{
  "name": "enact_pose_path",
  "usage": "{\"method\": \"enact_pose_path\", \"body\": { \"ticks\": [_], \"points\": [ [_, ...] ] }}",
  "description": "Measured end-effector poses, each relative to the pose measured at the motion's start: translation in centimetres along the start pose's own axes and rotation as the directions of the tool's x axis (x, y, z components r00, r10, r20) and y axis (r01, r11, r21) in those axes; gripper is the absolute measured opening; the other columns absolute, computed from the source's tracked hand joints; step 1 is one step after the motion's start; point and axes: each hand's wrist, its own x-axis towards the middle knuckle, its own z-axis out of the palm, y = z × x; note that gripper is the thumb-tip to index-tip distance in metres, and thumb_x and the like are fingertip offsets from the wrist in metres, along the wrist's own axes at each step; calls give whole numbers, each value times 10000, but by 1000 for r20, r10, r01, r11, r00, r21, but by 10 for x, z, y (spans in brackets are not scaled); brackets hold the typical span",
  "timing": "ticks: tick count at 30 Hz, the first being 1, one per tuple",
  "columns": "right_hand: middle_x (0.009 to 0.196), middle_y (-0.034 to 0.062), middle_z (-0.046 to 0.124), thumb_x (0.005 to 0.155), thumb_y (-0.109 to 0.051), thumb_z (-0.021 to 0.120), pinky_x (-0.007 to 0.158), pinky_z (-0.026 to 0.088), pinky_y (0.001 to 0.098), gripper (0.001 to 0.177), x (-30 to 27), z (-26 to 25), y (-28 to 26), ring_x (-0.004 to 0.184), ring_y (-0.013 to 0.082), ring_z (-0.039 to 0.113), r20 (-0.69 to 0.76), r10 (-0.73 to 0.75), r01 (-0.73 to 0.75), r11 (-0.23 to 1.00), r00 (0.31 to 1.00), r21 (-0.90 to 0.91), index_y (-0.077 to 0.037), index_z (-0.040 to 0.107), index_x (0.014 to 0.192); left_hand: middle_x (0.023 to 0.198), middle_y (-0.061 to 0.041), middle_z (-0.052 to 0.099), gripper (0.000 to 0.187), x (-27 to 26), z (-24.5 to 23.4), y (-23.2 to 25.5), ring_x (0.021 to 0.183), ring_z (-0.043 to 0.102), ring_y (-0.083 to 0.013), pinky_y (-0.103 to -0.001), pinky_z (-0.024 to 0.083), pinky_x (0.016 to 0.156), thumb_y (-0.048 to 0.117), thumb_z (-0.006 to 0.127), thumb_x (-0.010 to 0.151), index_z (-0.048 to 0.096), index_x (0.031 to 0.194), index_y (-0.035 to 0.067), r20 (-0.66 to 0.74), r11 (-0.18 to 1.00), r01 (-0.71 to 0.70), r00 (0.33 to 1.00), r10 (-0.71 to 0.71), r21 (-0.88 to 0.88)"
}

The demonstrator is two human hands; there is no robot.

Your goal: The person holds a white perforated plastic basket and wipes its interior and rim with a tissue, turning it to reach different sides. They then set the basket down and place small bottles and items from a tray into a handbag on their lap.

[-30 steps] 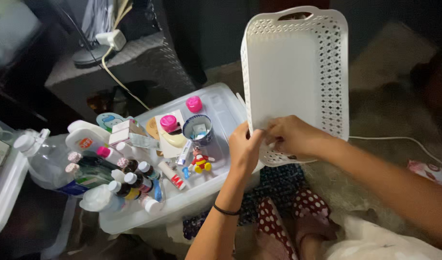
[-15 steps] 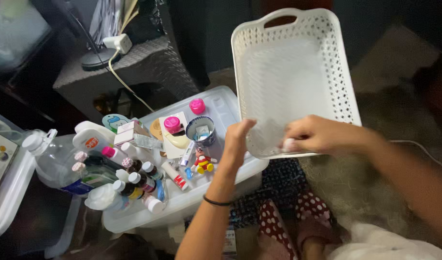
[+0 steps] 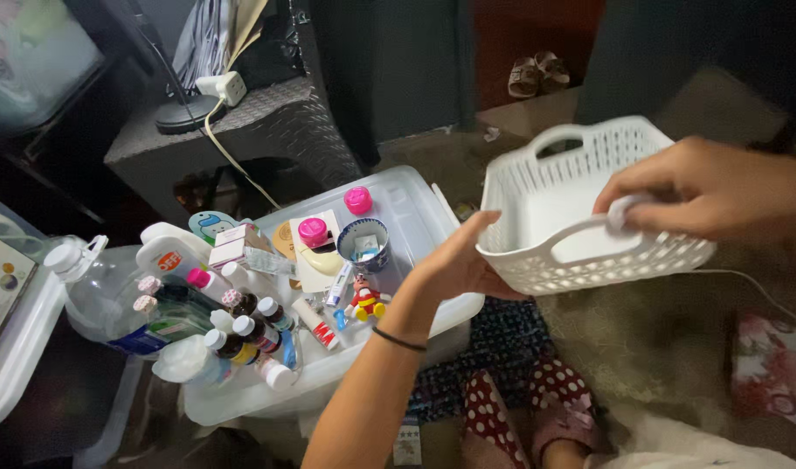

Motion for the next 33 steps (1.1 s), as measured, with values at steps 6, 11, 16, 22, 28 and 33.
{"method": "enact_pose_path", "body": {
  "ticks": [6, 11, 16, 22, 28, 33],
  "points": [
    [880, 116, 742, 1007, -155, 612, 622, 601, 424, 294, 11, -2, 25, 667, 260, 691, -236, 37, 26, 966, 971, 258, -88, 803, 1221, 1471, -279, 575, 916, -17, 37, -30, 1314, 585, -285, -370, 475, 1080, 682, 517, 1033, 508, 1487, -114, -108, 628, -654, 651, 751, 422],
    [949, 93, 787, 959, -153, 602, 728, 583, 366, 231, 27, 25, 24, 792, 190, 721, -480, -46, 244, 901, 876, 359, -64, 796, 1048, 1108, -218, 719, 550, -35, 75, -79, 984, 719, -222, -343, 605, 876, 238, 861, 824, 577, 1176, -74, -122, 784, -615, 775, 620, 83],
    [1134, 103, 756, 866, -49, 601, 910, 595, 340, 165, 4, 52, -26, 1051, 187, 727, -775, -416, 763, 634, 477, 129, -69, 748, 939, 990, -154, 723, 419, -27, 76, -107, 886, 717, -184, -340, 612, 802, 164, 877, 839, 548, 1019, -23, -284, 795, -606, 766, 577, -17],
    [1124, 103, 770, 665, 64, 724, 872, 595, 318, 355, 9, 94, -83, 1031, 215, 713, -562, -671, 861, 481, 484, 166, -59, 798, 990, 986, -19, 692, 410, -26, 65, -119, 917, 706, -113, -309, 618, 840, 54, 874, 733, 584, 1023, 68, -283, 767, -629, 764, 580, -128],
    [1033, 43, 798, 665, 136, 664, 842, 615, 291, 385, 35, 96, -37, 976, 166, 736, -680, -412, 665, 731, 607, 150, -96, 820, 930, 965, -86, 726, 377, -45, 56, -130, 896, 692, -142, -303, 583, 822, 61, 866, 797, 516, 936, 73, -244, 724, -681, 725, 644, -108],
    [1010, 47, 790, 710, 20, 773, 843, 594, 302, 292, 36, 104, -37, 976, 176, 723, -685, -521, 800, 580, 510, 154, -99, 803, 976, 951, -54, 691, 367, -39, 60, -137, 860, 641, -106, -278, 536, 777, 75, 877, 844, 518, 920, 80, -223, 717, -685, 725, 652, -130]
  ]
}}
